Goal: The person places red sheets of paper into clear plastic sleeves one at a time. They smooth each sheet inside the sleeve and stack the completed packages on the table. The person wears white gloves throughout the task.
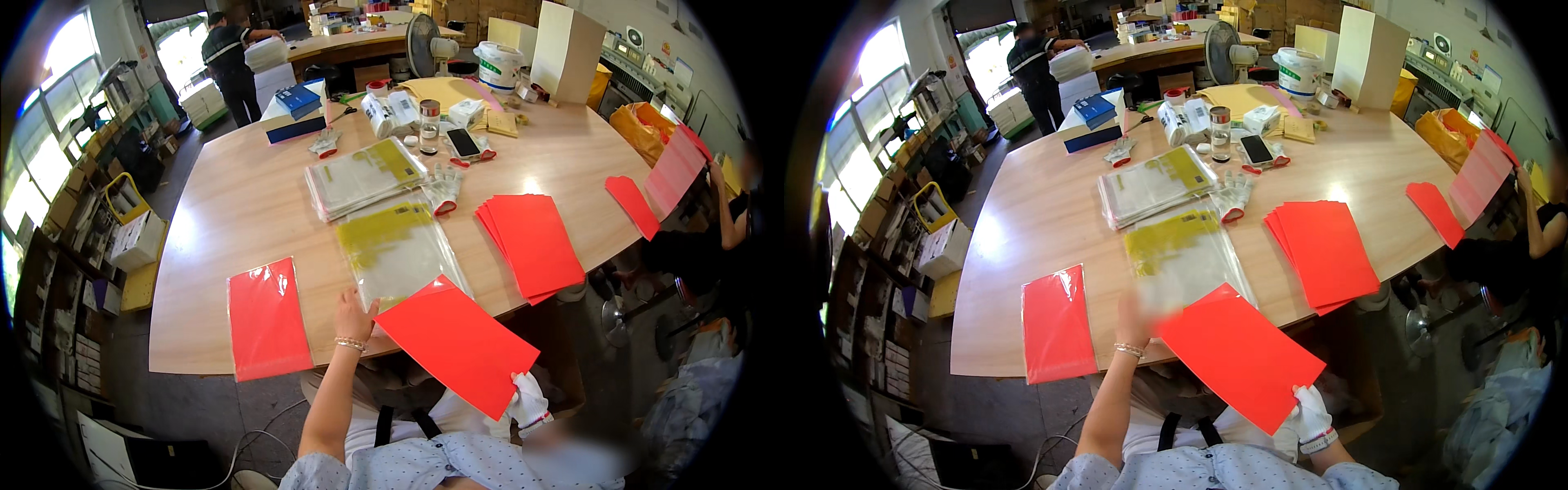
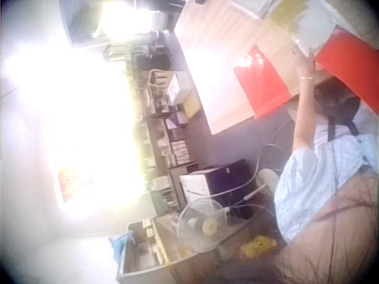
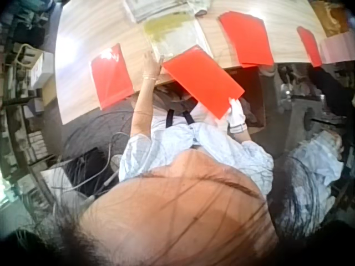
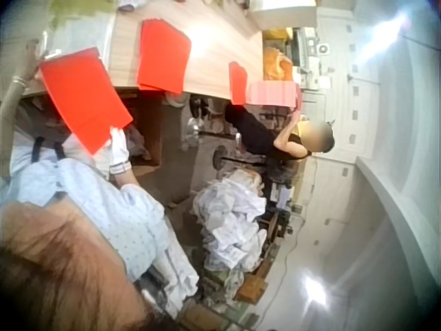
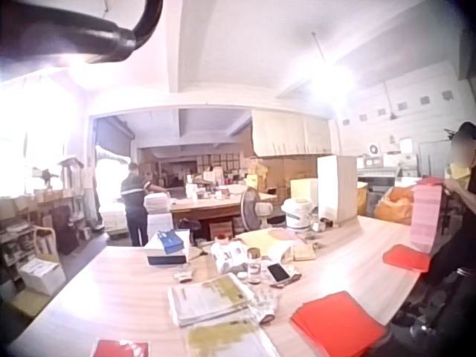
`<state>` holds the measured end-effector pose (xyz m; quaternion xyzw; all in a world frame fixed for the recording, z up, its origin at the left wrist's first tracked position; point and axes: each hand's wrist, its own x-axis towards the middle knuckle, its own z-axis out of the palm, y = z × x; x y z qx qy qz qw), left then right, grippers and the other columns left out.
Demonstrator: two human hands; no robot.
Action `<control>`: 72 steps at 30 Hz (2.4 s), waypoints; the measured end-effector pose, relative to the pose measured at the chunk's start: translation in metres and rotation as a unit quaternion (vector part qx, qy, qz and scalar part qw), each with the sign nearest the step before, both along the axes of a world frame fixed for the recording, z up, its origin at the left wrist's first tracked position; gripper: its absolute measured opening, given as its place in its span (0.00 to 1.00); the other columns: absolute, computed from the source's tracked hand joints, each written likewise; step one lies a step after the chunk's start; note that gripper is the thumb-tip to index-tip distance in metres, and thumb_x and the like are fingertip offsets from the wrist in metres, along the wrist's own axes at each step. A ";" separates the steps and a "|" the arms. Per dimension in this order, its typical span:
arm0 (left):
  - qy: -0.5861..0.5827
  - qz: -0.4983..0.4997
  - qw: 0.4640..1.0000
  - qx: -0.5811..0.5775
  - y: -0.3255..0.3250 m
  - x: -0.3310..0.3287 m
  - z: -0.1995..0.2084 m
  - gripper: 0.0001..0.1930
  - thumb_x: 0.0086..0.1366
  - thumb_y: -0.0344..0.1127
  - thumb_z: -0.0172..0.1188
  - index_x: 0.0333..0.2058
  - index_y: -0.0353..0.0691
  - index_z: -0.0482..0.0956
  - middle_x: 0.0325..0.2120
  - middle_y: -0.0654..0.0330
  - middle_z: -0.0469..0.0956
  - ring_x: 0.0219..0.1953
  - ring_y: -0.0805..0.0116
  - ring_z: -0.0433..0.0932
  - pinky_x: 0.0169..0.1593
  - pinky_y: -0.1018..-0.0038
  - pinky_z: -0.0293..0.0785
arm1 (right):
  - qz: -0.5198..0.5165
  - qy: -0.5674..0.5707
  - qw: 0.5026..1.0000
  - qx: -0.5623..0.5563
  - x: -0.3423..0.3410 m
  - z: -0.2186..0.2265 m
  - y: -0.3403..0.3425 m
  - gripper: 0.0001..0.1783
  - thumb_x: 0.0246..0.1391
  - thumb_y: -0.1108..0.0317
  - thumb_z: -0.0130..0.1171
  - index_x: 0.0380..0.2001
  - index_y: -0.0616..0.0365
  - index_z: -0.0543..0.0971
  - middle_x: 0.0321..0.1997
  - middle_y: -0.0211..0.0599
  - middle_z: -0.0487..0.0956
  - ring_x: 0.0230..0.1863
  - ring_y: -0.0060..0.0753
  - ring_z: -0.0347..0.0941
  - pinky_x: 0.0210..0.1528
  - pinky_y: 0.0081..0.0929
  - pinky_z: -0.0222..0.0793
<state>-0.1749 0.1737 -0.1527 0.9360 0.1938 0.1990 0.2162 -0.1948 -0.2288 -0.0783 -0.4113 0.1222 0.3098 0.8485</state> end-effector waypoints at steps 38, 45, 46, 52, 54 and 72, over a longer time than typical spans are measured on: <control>-0.039 -0.034 0.789 -0.613 -0.074 0.005 0.039 0.13 0.67 0.37 0.47 0.39 0.33 0.74 0.22 0.61 0.77 0.21 0.75 0.78 0.20 0.83 0.71 | -0.079 -0.052 0.991 -0.091 0.008 0.021 0.005 0.06 0.59 0.70 0.42 0.36 0.57 0.68 0.24 0.27 0.68 0.18 0.18 0.62 0.17 0.15 0.59; -0.105 0.017 0.818 -0.566 -0.090 -0.013 0.023 0.12 0.68 0.36 0.46 0.37 0.33 0.74 0.19 0.61 0.77 0.19 0.75 0.78 0.19 0.84 0.70 | -0.054 -0.140 0.980 -0.129 0.008 0.021 -0.007 0.09 0.59 0.70 0.43 0.42 0.58 0.68 0.23 0.26 0.70 0.14 0.16 0.62 0.15 0.14 0.59; -0.120 0.022 0.816 -0.565 -0.093 -0.015 0.022 0.12 0.68 0.36 0.46 0.37 0.33 0.74 0.19 0.62 0.77 0.19 0.75 0.78 0.18 0.84 0.70 | -0.050 -0.143 0.981 -0.125 0.008 0.021 -0.009 0.09 0.59 0.70 0.43 0.42 0.58 0.68 0.23 0.26 0.70 0.14 0.16 0.62 0.16 0.14 0.59; -0.126 -0.007 0.754 -0.645 -0.110 -0.027 0.013 0.11 0.68 0.34 0.46 0.37 0.33 0.74 0.14 0.63 0.73 0.14 0.76 0.73 0.16 0.82 0.66 | -0.056 -0.075 0.992 -0.079 -0.005 0.014 -0.006 0.10 0.60 0.68 0.43 0.42 0.57 0.68 0.23 0.26 0.70 0.16 0.17 0.63 0.17 0.15 0.60; -0.155 -0.028 0.748 -0.645 -0.123 -0.032 0.011 0.08 0.66 0.31 0.49 0.40 0.34 0.72 0.18 0.65 0.73 0.19 0.78 0.73 0.21 0.83 0.67 | -0.051 -0.038 0.996 -0.056 -0.015 0.015 -0.002 0.10 0.61 0.67 0.42 0.43 0.57 0.68 0.24 0.26 0.71 0.18 0.17 0.64 0.17 0.15 0.60; -0.163 -0.054 0.794 -0.583 -0.227 -0.061 -0.124 0.09 0.61 0.29 0.54 0.40 0.33 0.72 0.36 0.59 0.76 0.35 0.71 0.76 0.36 0.75 0.75 | 0.090 0.047 0.994 -0.030 -0.056 0.003 0.019 0.09 0.62 0.69 0.39 0.44 0.57 0.66 0.33 0.35 0.70 0.25 0.25 0.68 0.29 0.25 0.69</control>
